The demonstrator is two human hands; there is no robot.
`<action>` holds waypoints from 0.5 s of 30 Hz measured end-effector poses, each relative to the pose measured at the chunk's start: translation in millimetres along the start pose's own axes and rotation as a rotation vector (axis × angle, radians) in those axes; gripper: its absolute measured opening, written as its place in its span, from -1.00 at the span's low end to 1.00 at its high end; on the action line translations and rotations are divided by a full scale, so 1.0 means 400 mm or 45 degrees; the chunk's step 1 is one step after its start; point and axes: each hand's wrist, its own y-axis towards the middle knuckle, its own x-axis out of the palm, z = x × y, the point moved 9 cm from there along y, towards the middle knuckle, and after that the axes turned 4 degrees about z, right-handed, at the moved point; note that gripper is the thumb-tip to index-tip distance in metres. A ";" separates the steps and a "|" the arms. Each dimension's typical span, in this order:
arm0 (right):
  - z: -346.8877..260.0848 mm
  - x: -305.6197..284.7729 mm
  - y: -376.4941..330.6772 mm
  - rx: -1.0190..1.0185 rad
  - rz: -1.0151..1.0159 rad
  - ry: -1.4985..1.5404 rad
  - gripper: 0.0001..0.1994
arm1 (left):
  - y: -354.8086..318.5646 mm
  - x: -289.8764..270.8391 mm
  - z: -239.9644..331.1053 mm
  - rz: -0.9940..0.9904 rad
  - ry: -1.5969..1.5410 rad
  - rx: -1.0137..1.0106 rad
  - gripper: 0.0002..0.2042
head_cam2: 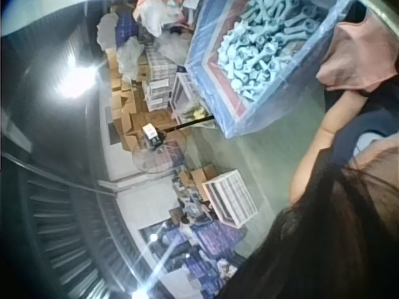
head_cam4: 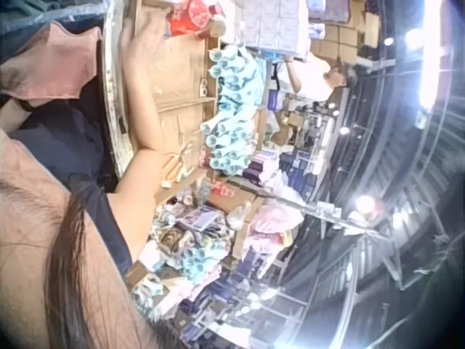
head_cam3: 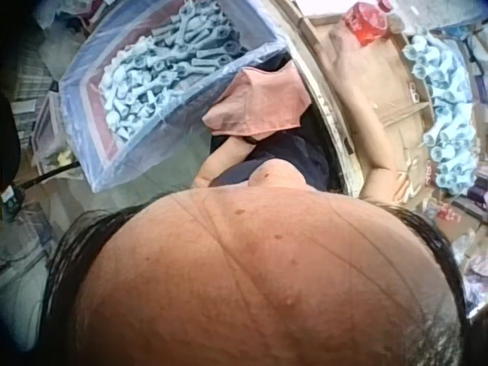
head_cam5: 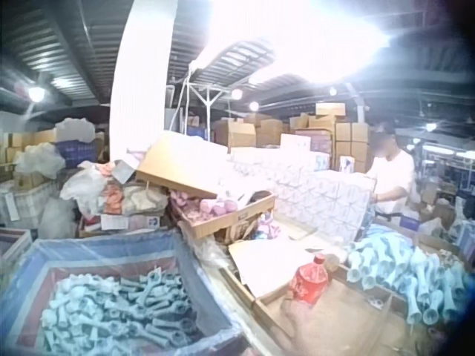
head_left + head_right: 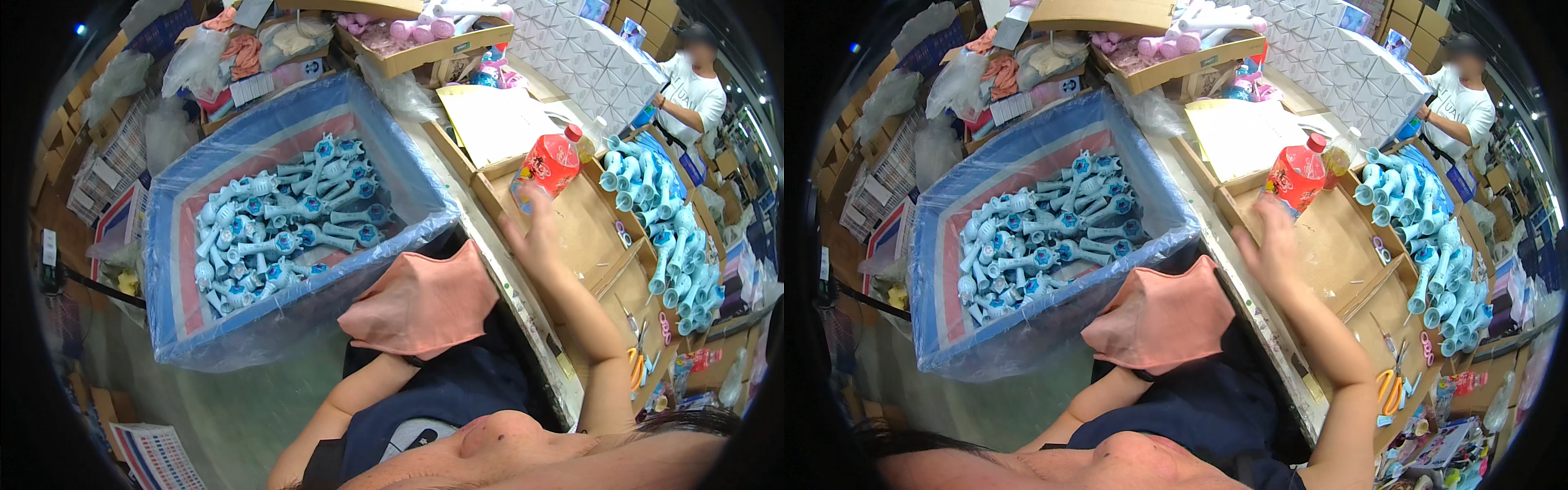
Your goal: The person repeatedly picks up light blue plastic toy parts from a bin, wipes them with a pink cloth, and uses a small metal tool to scrape or adjust the surface. The person then places the parts back into the bin and repeats the process with new items.
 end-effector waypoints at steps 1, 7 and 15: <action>0.027 -0.020 0.032 -0.074 0.247 -0.246 -0.41 | 0.006 -0.019 -0.011 0.036 -0.118 -0.011 -0.63; 0.382 0.043 0.077 0.606 0.758 0.367 -0.15 | 0.010 -0.081 -0.030 -0.089 -1.216 -0.297 -0.80; 0.021 0.024 0.008 -0.395 -0.054 -0.365 -0.21 | -0.005 -0.046 0.146 -0.451 -4.795 -0.781 -0.89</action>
